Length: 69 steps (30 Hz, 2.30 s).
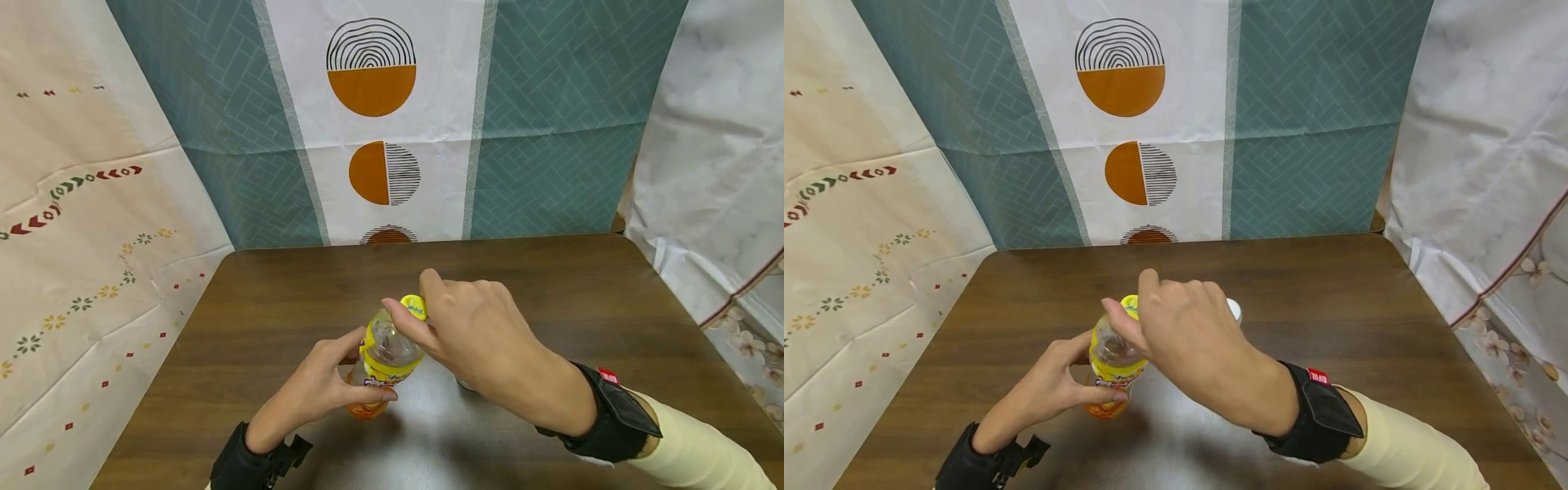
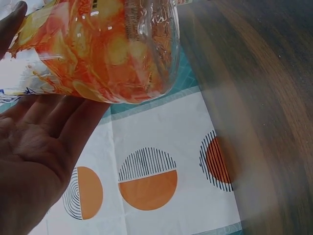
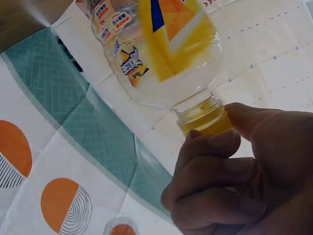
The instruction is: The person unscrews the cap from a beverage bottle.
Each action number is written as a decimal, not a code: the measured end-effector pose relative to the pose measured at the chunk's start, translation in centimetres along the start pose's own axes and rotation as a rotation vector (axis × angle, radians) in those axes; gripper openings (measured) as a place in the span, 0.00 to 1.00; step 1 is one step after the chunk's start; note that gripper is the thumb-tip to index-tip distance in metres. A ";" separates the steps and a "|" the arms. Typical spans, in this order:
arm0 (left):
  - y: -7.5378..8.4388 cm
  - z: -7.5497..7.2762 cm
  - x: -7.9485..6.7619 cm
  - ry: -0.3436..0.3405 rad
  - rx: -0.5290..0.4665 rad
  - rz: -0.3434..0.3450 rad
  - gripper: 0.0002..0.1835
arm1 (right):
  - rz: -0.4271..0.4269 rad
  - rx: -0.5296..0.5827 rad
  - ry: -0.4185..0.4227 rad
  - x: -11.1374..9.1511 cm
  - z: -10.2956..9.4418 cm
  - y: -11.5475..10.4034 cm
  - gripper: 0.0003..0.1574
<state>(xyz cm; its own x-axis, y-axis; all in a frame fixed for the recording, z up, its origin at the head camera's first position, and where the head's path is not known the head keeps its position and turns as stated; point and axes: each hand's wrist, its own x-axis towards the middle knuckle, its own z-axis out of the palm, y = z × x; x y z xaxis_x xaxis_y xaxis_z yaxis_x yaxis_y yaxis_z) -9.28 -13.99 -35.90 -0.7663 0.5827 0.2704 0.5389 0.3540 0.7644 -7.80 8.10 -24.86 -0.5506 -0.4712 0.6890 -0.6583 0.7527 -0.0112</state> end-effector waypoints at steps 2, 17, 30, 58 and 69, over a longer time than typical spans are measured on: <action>0.1 0.0 0.0 -0.001 -0.001 -0.005 0.34 | -0.035 0.011 0.014 0.0 -0.1 0.1 0.28; 0.1 0.1 0.1 -0.041 -0.019 0.031 0.36 | -0.189 0.146 -0.047 0.0 -1.2 1.3 0.23; 3.1 -0.7 0.1 -0.135 -0.086 0.042 0.34 | -0.360 0.230 -0.230 0.0 -2.9 2.4 0.19; 0.7 0.0 -0.4 -0.169 -0.099 0.032 0.36 | -0.408 0.357 -0.372 0.1 -5.0 3.2 0.19; 0.1 0.0 -0.3 -0.129 -0.060 0.010 0.34 | -0.098 0.169 -0.182 0.1 -4.4 2.5 0.21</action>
<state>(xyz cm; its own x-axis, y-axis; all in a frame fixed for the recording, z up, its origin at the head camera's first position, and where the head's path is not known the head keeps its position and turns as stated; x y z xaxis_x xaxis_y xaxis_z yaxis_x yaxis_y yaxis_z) -8.99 -14.16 -35.88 -0.7072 0.6770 0.2038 0.5217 0.3051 0.7967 -7.20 11.93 -21.67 -0.5532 -0.6248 0.5510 -0.7810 0.6192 -0.0820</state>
